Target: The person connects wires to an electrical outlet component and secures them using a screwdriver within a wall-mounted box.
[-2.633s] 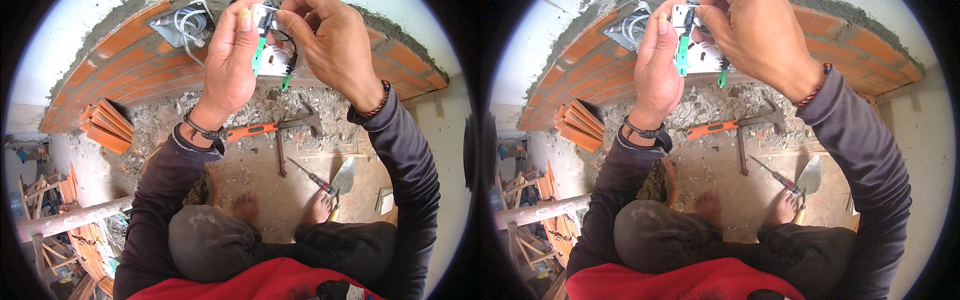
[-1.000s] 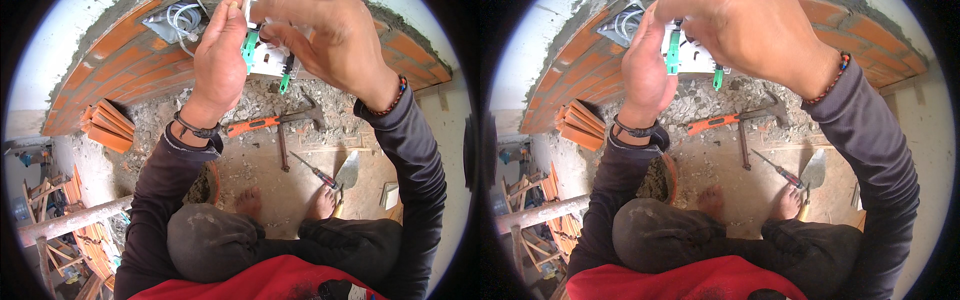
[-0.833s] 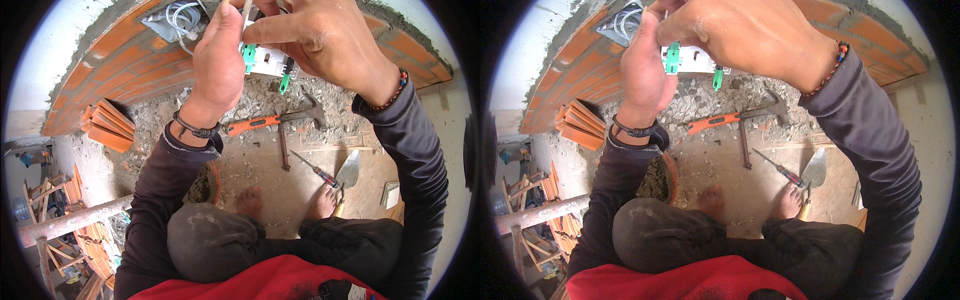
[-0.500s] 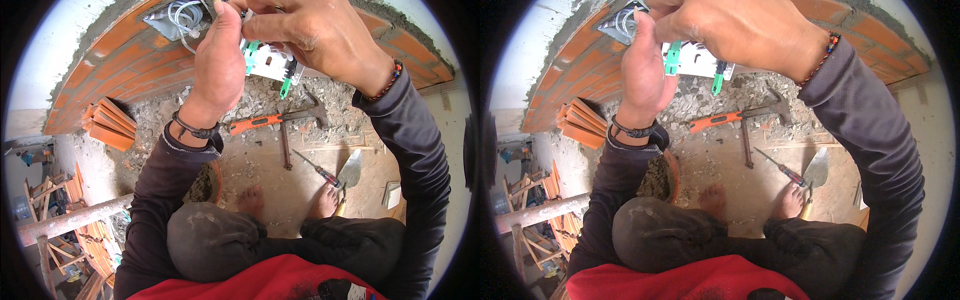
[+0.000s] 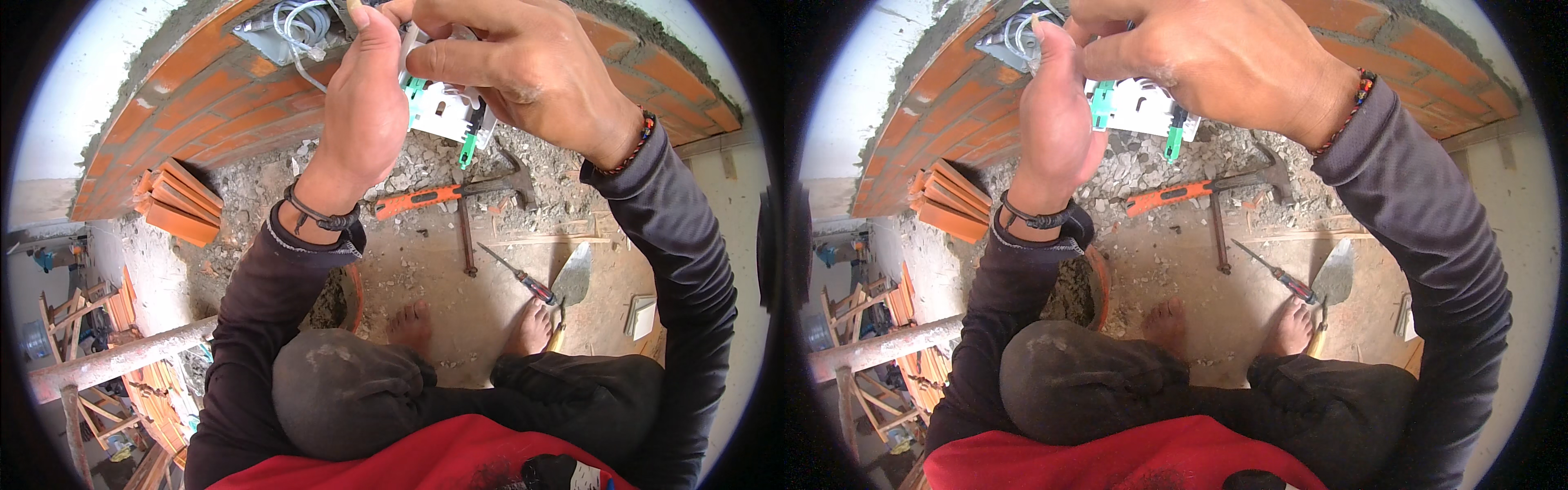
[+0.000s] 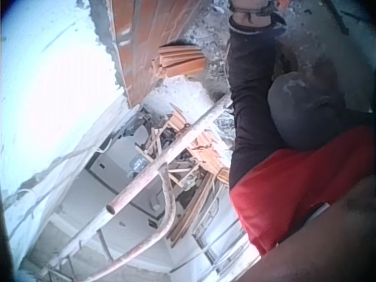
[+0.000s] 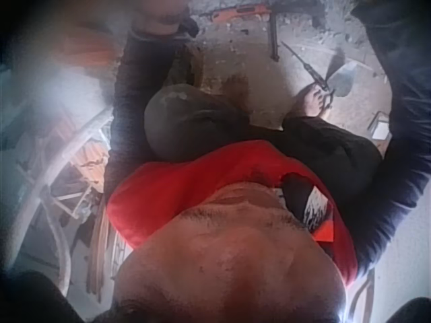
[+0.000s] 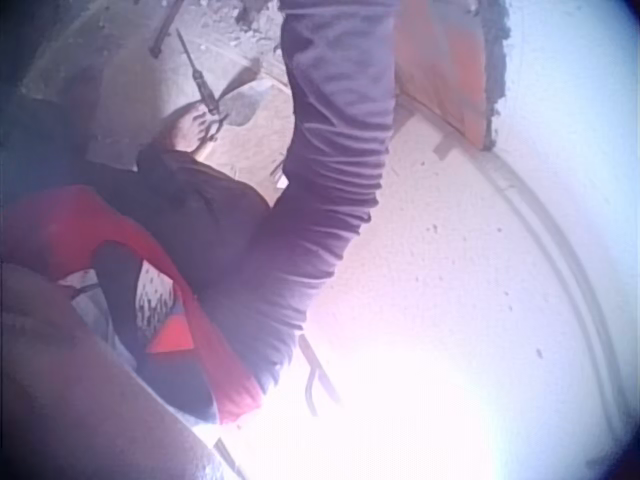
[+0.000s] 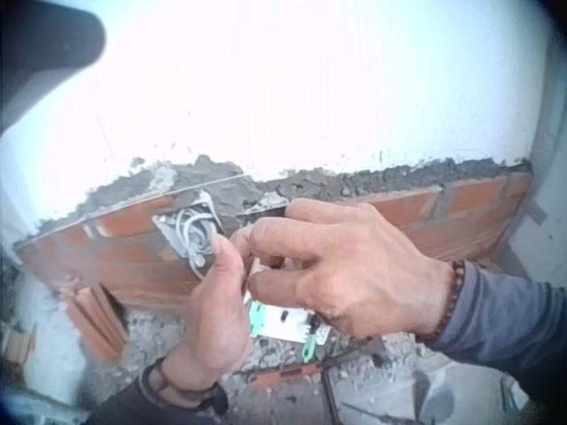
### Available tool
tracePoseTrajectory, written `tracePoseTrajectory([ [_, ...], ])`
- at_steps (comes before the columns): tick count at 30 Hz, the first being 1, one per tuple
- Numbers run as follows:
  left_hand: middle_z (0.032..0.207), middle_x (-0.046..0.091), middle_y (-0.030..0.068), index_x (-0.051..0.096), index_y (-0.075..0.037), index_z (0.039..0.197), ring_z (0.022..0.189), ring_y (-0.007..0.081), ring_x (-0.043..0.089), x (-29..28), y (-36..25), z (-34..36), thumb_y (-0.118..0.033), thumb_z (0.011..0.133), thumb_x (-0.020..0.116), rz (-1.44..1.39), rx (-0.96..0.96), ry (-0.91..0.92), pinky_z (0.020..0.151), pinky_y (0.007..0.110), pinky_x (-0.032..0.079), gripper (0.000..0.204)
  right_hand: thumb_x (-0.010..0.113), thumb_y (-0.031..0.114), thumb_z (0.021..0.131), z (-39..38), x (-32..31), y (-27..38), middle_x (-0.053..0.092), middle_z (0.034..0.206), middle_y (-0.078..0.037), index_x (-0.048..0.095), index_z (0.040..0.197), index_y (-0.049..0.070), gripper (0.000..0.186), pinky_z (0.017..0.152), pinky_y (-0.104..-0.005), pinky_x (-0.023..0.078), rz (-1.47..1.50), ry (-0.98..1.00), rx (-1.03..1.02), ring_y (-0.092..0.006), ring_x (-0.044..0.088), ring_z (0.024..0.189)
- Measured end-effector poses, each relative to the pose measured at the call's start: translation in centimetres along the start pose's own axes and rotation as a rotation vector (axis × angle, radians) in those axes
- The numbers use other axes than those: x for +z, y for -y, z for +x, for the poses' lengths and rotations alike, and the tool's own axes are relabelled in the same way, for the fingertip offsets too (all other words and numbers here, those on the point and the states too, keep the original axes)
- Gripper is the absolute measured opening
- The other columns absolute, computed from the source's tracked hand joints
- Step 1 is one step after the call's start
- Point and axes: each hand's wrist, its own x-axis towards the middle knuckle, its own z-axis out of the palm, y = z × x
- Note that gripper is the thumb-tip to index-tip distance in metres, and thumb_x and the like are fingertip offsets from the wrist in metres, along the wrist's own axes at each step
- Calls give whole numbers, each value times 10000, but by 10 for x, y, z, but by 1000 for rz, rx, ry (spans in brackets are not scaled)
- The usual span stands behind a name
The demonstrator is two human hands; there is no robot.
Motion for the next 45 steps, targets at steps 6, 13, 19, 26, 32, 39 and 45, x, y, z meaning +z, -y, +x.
tracePoseTrajectory([
  [6,1252,617,91,466,-21,1418,1137,164,624,-13,1,-9,-407,1143,229,-112,-26,72,997,351,518,530,681,115,800,0,5,2,678,1144,-65,759,985,10,227,627,-323,500,-60,-25,-27,-199,545,799],
  [13,1271,624,78,491,-39,1384,1151,162,644,-1,2,-12,-332,1156,220,-36,-58,-106,1003,356,530,460,693,88,746,-12,8,7,655,1119,-87,751,996,12,267,683,-342,519,-81,-110,7,-234,555,838],
  [19,1231,604,89,471,-4,1387,1116,156,604,8,1,-7,-425,1141,233,-32,-8,-90,983,335,500,543,703,57,724,-10,10,10,617,1065,-105,745,1011,36,291,746,-371,519,-11,-207,42,-275,571,904],
  [26,1207,589,91,455,14,1382,1080,142,588,22,-6,-6,-462,1139,234,3,-14,-180,944,296,490,578,705,45,764,-7,0,16,591,1060,-130,735,1020,58,258,798,-391,510,43,-86,150,-300,585,948],
  [32,1136,608,79,449,11,1382,946,123,608,21,-11,-9,-470,1135,256,9,-24,-126,849,277,519,574,712,-75,766,-4,-5,24,601,1008,-133,713,1025,55,290,663,-345,500,294,-165,388,-257,607,835],
  [39,1115,594,60,442,8,1384,915,104,603,10,0,-6,-396,1146,284,-20,14,-97,807,254,522,494,695,-65,782,2,-11,14,608,737,-62,640,898,11,149,602,-317,490,248,-203,492,-191,610,665],
  [45,1150,572,54,447,-9,1395,955,91,583,11,0,-10,-313,1150,315,39,4,-105,836,240,502,412,661,-53,781,15,-22,34,638,699,-73,628,870,-5,106,572,-295,498,399,-190,651,-136,625,630],
])
